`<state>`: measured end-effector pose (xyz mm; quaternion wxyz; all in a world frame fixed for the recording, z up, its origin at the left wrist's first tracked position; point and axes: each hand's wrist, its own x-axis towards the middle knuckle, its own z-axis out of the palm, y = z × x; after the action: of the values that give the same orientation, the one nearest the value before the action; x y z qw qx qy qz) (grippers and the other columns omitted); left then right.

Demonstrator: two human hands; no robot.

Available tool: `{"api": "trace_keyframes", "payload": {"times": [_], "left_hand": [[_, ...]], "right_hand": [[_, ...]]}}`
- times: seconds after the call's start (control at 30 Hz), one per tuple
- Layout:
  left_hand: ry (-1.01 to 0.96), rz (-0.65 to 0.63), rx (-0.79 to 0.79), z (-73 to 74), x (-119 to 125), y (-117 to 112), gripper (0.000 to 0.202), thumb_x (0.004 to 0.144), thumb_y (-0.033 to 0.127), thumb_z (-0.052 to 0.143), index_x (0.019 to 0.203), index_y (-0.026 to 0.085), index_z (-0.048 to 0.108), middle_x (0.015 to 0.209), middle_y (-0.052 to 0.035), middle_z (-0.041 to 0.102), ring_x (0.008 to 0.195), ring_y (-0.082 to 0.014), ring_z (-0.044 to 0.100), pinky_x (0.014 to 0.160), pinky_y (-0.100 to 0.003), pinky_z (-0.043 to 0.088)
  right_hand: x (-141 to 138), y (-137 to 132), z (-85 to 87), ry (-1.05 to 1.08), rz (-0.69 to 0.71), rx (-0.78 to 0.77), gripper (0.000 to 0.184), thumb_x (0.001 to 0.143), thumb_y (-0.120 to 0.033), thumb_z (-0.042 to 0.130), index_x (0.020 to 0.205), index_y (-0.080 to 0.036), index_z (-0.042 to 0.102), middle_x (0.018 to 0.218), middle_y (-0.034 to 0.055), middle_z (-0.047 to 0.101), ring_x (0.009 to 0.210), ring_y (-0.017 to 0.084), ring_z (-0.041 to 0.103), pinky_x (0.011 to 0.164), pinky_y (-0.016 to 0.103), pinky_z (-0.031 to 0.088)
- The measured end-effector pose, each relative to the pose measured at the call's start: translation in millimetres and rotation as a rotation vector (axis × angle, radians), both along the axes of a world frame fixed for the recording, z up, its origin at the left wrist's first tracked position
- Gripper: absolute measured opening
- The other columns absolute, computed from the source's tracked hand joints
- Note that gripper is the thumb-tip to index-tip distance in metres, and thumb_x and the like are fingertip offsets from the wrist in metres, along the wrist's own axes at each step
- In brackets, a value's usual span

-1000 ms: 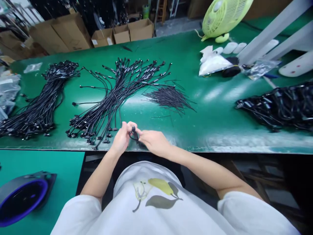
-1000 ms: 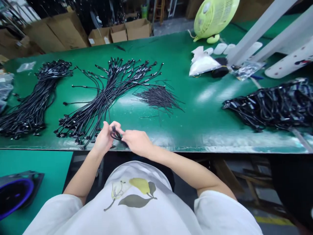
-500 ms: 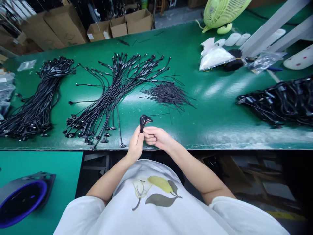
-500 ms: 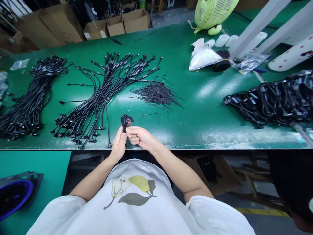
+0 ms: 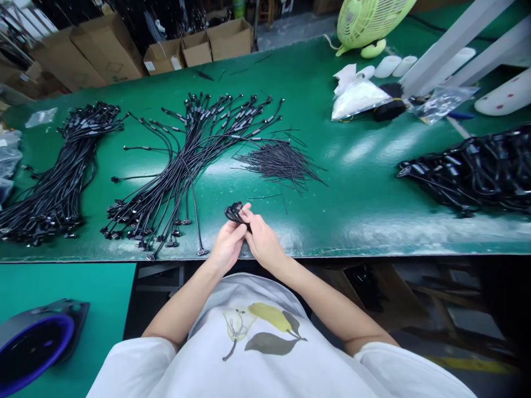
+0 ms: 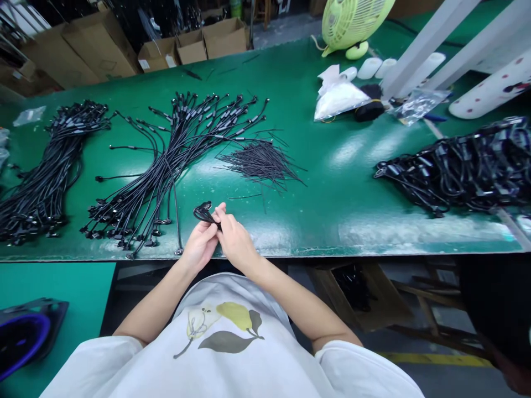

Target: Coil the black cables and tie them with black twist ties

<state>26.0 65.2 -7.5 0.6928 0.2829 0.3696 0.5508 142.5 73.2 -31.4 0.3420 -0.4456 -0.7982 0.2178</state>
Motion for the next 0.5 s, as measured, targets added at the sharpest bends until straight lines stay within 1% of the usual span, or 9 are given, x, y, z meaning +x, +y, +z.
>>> {"api": "trace_keyframes", "payload": {"times": [0.07, 0.13, 0.2, 0.27, 0.3, 0.37, 0.4, 0.43, 0.5], "left_hand": [[0.107, -0.007, 0.058, -1.3, 0, 1, 0.038, 0.076, 0.036, 0.074, 0.109, 0.020, 0.066, 0.148, -0.0096, 0.045, 0.140, -0.0249, 0.036, 0.115, -0.037, 0.028], [0.290, -0.036, 0.162, -2.7, -4, 6, 0.035, 0.081, 0.039, 0.068, 0.110, 0.020, 0.066, 0.151, -0.0095, 0.041, 0.139, -0.0255, 0.038, 0.114, -0.038, 0.029], [0.572, -0.105, 0.291, -1.8, -14, 9, 0.035, 0.085, 0.040, 0.061, 0.112, 0.019, 0.065, 0.149, -0.0109, 0.043, 0.136, -0.0259, 0.040, 0.113, -0.039, 0.030], [0.947, -0.125, 0.388, 1.7, -29, 6, 0.043, 0.086, 0.040, 0.058, 0.123, 0.018, 0.060, 0.144, -0.0139, 0.049, 0.133, -0.0270, 0.044, 0.113, -0.042, 0.030], [1.148, -0.054, 0.403, 3.1, -39, 3, 0.050, 0.086, 0.041, 0.056, 0.129, 0.016, 0.055, 0.140, -0.0161, 0.051, 0.129, -0.0283, 0.046, 0.111, -0.044, 0.032], [1.514, 0.112, 0.346, -0.3, -65, -2, 0.063, 0.084, 0.045, 0.054, 0.136, 0.009, 0.047, 0.130, -0.0218, 0.056, 0.118, -0.0340, 0.052, 0.105, -0.051, 0.036], [1.636, 0.127, 0.304, -6.6, -80, -3, 0.070, 0.083, 0.048, 0.054, 0.136, 0.005, 0.045, 0.122, -0.0239, 0.059, 0.112, -0.0372, 0.055, 0.101, -0.055, 0.038], [1.714, 0.088, 0.279, -15.8, -94, -2, 0.072, 0.082, 0.051, 0.053, 0.135, 0.002, 0.046, 0.115, -0.0244, 0.061, 0.108, -0.0396, 0.056, 0.097, -0.056, 0.040], [1.768, 0.007, 0.260, -39.2, -120, -1, 0.066, 0.083, 0.051, 0.048, 0.131, 0.005, 0.051, 0.104, -0.0204, 0.062, 0.099, -0.0399, 0.057, 0.093, -0.058, 0.041]], "right_hand": [[5, 1, -0.2, -0.034, 0.011, 0.036, 0.039, 0.101, -0.028, 0.026, 0.130, -0.011, 0.045, 0.102, 0.0148, 0.058, 0.093, 0.024, 0.058, 0.080, 0.036, 0.049], [11, 2, -1.3, -0.099, 0.014, 0.066, 0.037, 0.101, -0.029, 0.025, 0.116, -0.012, 0.054, 0.092, 0.0121, 0.058, 0.084, 0.023, 0.057, 0.074, 0.034, 0.047], [19, 4, -4.6, -0.182, -0.021, 0.067, 0.038, 0.102, -0.032, 0.024, 0.102, -0.014, 0.057, 0.085, 0.0100, 0.057, 0.077, 0.021, 0.055, 0.069, 0.032, 0.043], [37, 10, -8.9, -0.277, -0.087, 0.041, 0.038, 0.102, -0.035, 0.026, 0.092, -0.016, 0.057, 0.083, 0.0085, 0.058, 0.073, 0.019, 0.054, 0.066, 0.030, 0.039], [52, 16, -10.7, -0.327, -0.138, 0.022, 0.037, 0.102, -0.036, 0.027, 0.090, -0.016, 0.056, 0.083, 0.0078, 0.058, 0.072, 0.019, 0.053, 0.065, 0.029, 0.038], [96, 32, -11.1, -0.435, -0.286, -0.014, 0.035, 0.102, -0.036, 0.029, 0.090, -0.017, 0.056, 0.085, 0.0072, 0.059, 0.073, 0.018, 0.053, 0.065, 0.027, 0.036], [126, 41, -8.5, -0.488, -0.386, -0.028, 0.034, 0.102, -0.035, 0.030, 0.091, -0.017, 0.057, 0.086, 0.0074, 0.059, 0.074, 0.018, 0.053, 0.066, 0.027, 0.036], [159, 51, -3.3, -0.537, -0.499, -0.038, 0.033, 0.102, -0.035, 0.032, 0.092, -0.016, 0.057, 0.088, 0.0079, 0.059, 0.076, 0.018, 0.054, 0.067, 0.027, 0.036], [229, 66, 15.0, -0.603, -0.771, -0.044, 0.031, 0.101, -0.034, 0.034, 0.099, -0.016, 0.059, 0.093, 0.0096, 0.060, 0.082, 0.020, 0.053, 0.071, 0.028, 0.036]]}}
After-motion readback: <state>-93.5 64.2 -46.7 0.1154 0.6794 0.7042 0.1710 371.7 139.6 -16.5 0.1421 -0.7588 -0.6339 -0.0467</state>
